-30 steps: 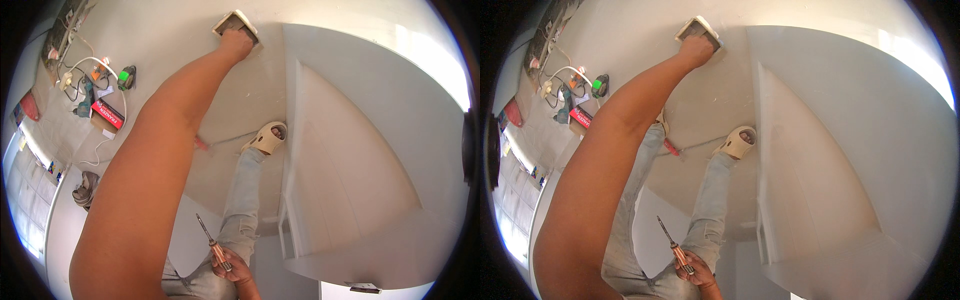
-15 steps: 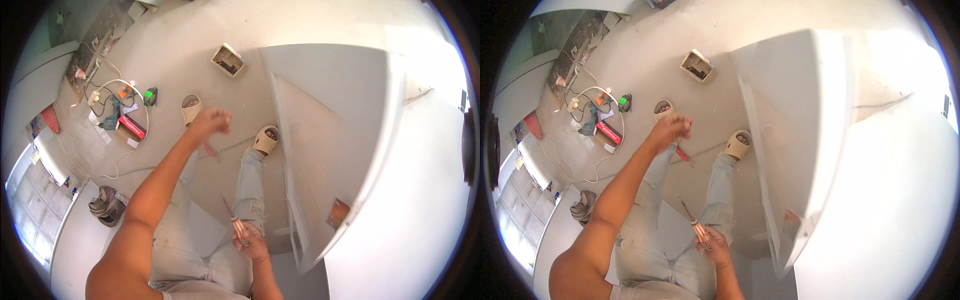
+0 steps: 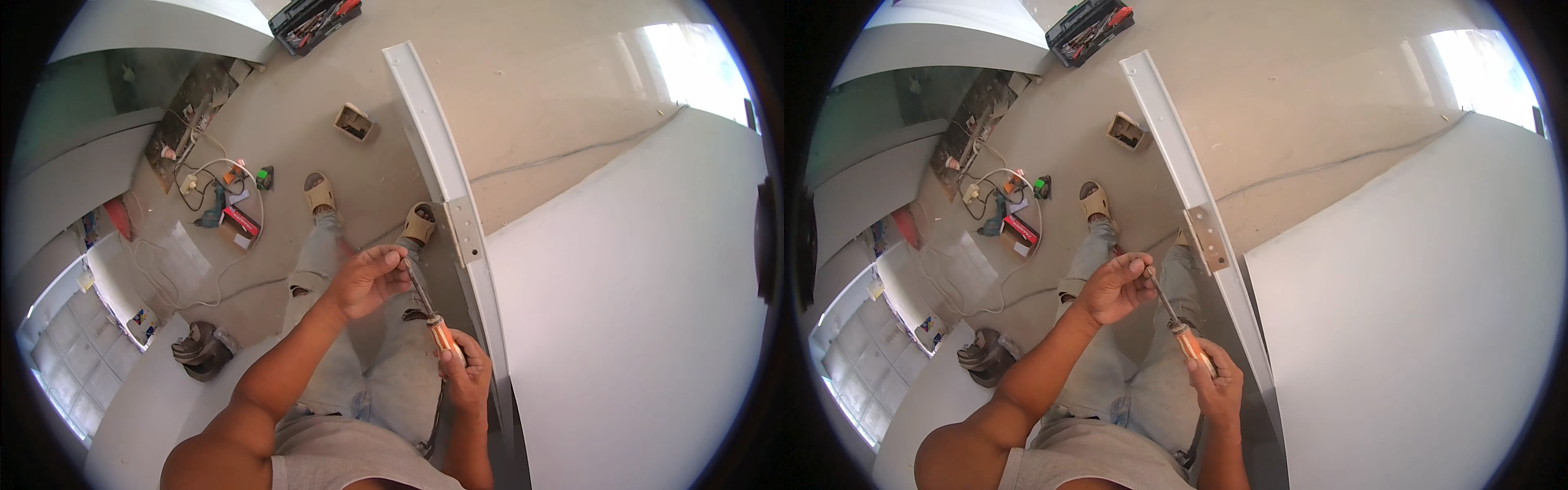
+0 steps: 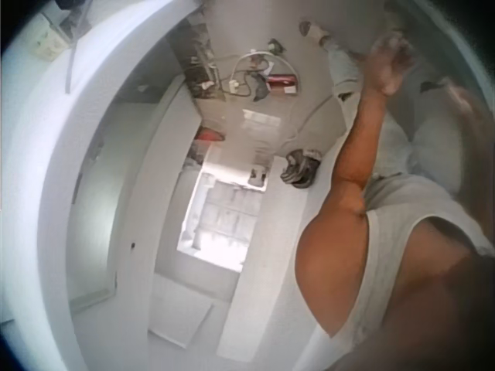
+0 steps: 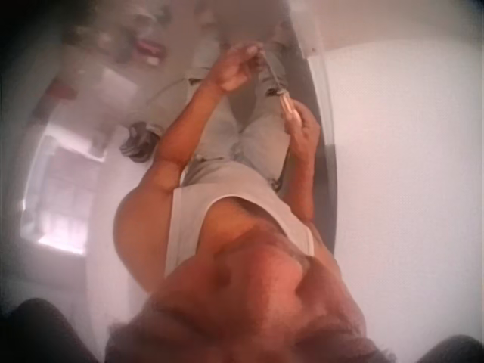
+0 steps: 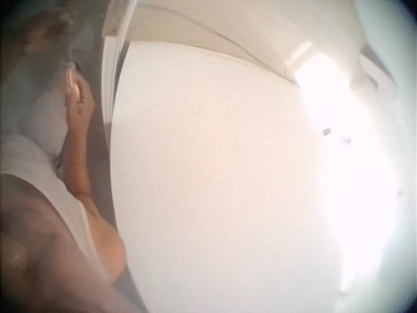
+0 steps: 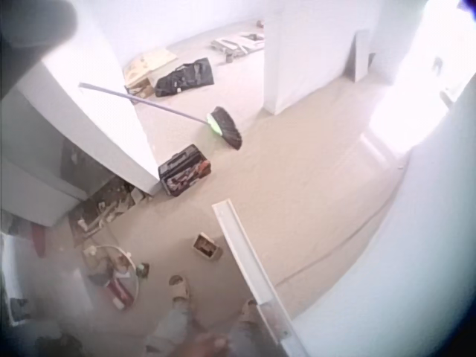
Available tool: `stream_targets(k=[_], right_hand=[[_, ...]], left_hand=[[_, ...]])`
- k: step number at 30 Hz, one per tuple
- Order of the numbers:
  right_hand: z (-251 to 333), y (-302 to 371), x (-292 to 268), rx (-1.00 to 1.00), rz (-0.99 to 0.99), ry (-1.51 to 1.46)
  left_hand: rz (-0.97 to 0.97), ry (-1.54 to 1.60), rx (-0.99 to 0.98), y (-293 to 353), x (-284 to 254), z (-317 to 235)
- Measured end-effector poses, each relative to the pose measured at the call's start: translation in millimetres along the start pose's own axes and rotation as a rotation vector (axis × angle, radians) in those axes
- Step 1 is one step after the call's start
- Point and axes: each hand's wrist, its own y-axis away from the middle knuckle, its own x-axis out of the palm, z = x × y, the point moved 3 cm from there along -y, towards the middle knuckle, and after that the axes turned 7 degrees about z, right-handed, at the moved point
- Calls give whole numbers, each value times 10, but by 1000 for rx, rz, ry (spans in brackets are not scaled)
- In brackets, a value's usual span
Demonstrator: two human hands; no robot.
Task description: The person installs metal hinges onto a white door panel. They position the hinges, align them with pre-drilled holes, and secure them using a screwdriver and screws. The person repeatedly checks alignment and tightens the screws to complete the installation.
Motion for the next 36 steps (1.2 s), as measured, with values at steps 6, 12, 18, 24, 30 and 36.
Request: stream_targets(k=[6, 12, 18, 24, 30, 36], right_hand=[[190, 137, -224, -46, -35, 177], [337, 248, -388, -211, -83, 452], [236, 305, -485, 114, 33, -63], [189, 282, -502, -82, 8, 77], [114, 231, -454, -217, -28, 192], [-54, 63, -460, -210, 97, -197]], left_hand=[[22, -92, -5, -66, 168, 159], [95, -281, -11, -86, 322, 181], [161, -267, 6, -123, 409, 191], [156, -399, 11, -161, 499, 142], [194, -417, 37, -251, 689, 110], [205, -481, 131, -306, 859, 121]])
